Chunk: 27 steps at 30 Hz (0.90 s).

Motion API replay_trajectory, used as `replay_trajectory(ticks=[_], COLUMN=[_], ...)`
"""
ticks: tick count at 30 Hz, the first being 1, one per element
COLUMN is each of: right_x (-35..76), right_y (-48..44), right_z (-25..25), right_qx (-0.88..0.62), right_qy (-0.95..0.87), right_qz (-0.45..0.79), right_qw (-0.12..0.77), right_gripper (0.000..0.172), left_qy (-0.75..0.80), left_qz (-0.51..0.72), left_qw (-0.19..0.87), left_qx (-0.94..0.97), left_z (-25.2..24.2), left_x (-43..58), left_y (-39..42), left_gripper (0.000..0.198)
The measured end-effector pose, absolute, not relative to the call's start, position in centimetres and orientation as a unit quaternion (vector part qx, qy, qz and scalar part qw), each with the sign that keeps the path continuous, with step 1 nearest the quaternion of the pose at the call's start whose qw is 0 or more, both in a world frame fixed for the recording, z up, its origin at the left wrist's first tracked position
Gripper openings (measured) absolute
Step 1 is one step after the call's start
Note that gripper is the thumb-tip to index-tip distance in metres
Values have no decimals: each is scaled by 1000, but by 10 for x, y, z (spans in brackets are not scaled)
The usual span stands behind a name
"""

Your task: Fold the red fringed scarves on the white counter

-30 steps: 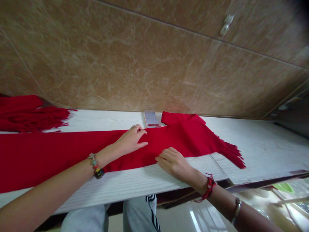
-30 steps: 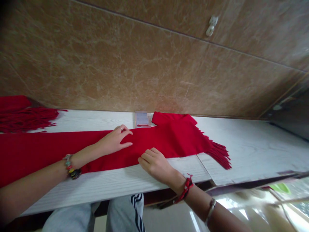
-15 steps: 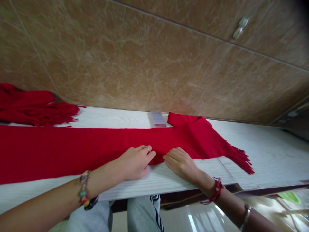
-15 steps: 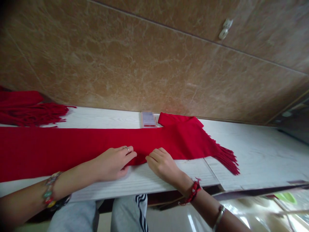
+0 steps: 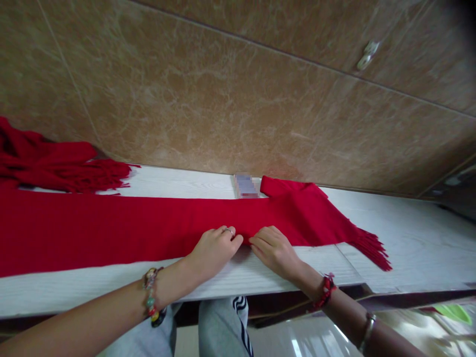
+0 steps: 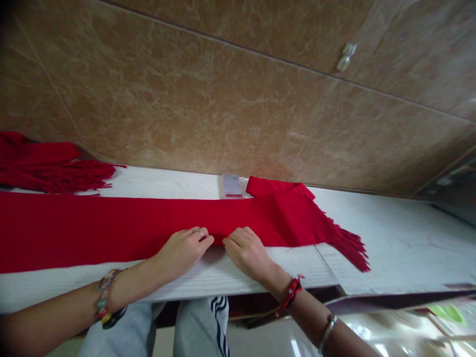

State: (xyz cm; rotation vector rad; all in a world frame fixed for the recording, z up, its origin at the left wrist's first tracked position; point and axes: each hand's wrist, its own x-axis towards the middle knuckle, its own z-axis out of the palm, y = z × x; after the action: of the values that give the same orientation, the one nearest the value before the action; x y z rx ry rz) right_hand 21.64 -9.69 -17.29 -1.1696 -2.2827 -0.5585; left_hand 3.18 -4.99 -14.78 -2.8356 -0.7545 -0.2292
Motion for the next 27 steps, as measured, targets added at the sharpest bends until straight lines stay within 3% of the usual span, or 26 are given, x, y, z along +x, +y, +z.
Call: replay_trajectory(ticks=[7,13,22,27], right_x=[212,207,202,194], right_y=[-94,-95,-96,-95], right_z=[-175,-169,-167,-167], right_qx=[-436,-397,-387,-361], right_qy=[-844,-855,-866,-875], right_qz=[-194,-221,-220,-245], right_qw=[245,251,229,212], right_gripper=[12,24,13,17], left_qy=[-232,-227,-212,-206], left_qz=[-107,-121,-99,-121], left_qw=[85,103,152,167], left_qx=[-963,-961,-960,-957], left_z=[-158,-159,-157,-159], left_x=[30,21,0,0], left_y=[-44,-41,-47,-46], left_gripper=[12,11,7,6])
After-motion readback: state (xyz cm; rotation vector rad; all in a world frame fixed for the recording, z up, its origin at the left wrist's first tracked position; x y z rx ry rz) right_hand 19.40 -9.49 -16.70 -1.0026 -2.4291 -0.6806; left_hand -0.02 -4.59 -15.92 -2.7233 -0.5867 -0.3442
